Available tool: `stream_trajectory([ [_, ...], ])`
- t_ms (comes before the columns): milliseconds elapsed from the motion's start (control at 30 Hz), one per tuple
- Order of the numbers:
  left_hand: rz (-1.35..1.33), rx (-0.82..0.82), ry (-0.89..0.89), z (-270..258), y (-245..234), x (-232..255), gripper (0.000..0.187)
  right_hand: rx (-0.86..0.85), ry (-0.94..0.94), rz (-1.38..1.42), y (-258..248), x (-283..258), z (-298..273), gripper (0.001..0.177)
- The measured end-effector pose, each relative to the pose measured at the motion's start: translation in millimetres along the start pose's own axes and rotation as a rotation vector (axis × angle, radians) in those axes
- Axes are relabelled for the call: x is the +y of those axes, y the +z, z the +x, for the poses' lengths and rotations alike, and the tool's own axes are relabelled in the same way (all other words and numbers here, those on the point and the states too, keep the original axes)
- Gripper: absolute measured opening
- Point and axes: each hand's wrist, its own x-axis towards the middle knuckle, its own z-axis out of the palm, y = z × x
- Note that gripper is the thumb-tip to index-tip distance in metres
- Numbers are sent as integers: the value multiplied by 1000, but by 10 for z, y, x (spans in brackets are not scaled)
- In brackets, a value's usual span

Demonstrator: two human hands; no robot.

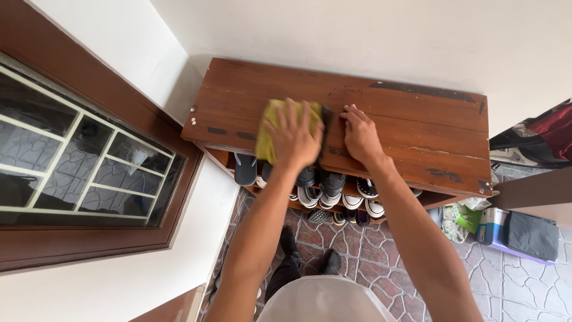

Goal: The person removes several pairs of shoes from a wooden shoe rack, places them on the floor, wipes the top of the rack with a yellow cloth, and then returns the shoes to the rack in a different arrangement.

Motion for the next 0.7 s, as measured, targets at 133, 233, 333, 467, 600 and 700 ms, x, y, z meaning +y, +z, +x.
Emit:
stream_trajectory([
  [133,-37,44,162,-391,43,-88,74,18,54,-11,-270,129,-89,24],
  [233,-41,31,122,-229,-34,-491,71,84,30,-181,-503,343,-221,24],
  [333,20,-94,-60,385,-136,-738,73,132,57,-214,-585,512,-273,27],
  [467,0,-78,-263,1064,-157,-574,75,172,30,-331,-471,548,-308,25],
  [600,11,-70,-110,1179,-20,140,73,103,188,-293,-496,627,-208,20],
  [700,16,-82,159,792,145,700,68,46,344,-262,-537,670,-108,20],
])
